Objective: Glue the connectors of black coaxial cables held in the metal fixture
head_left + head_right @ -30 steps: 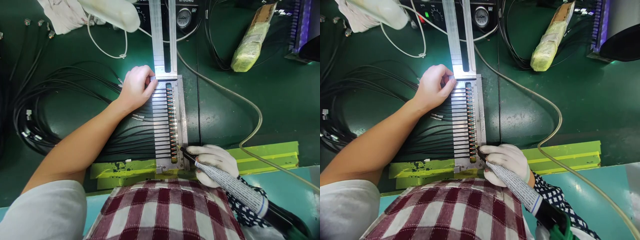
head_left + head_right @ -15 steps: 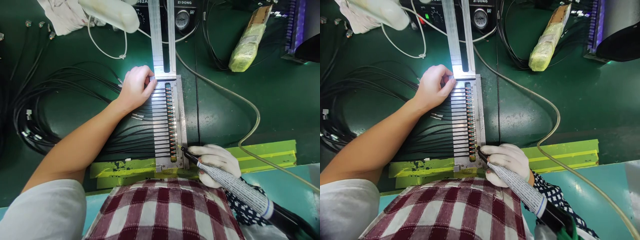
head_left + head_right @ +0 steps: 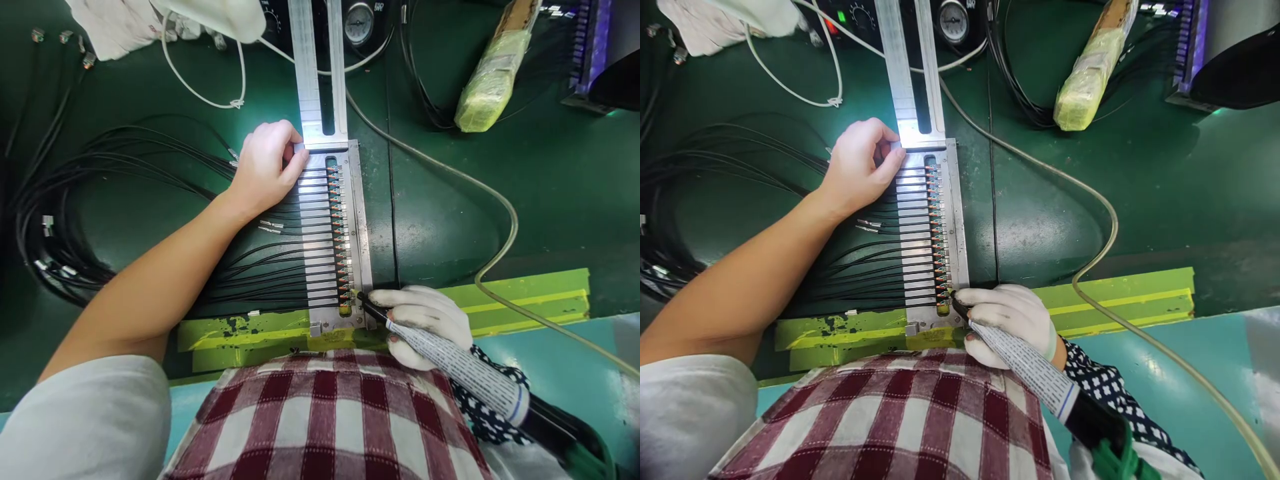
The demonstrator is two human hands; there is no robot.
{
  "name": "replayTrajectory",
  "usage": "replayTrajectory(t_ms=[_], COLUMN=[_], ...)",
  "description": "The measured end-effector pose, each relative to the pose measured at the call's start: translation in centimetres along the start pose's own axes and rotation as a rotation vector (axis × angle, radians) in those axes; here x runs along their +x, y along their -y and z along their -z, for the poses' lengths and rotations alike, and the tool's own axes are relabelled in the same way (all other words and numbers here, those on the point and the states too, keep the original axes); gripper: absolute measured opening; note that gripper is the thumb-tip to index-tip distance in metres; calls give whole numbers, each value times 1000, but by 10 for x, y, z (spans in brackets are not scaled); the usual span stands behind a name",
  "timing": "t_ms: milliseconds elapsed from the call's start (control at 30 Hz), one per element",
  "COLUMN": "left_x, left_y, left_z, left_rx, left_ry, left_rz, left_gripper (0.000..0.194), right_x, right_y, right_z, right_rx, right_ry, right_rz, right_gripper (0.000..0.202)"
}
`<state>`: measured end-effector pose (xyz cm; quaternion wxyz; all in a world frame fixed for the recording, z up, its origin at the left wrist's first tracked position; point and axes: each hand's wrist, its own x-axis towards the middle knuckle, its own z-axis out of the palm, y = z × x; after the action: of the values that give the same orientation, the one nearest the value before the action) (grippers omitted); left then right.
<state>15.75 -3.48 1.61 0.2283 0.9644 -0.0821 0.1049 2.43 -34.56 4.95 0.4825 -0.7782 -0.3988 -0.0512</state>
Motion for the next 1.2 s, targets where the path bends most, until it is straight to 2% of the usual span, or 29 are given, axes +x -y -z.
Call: replayTrajectory(t_ms=[600, 1200], left_x=[1, 1], left_y=[0, 1], left_z=[-1, -3], left_rx=[12, -14], left_ry=[-8, -19], left_rz=[2, 10], left_gripper=[11, 9], right_x=[-6, 1], right_y=[-1, -1], right_z=[-1, -2], right_rx=[17, -25], right_ry=[2, -23], right_rz=[26, 26], right_gripper=[11, 11])
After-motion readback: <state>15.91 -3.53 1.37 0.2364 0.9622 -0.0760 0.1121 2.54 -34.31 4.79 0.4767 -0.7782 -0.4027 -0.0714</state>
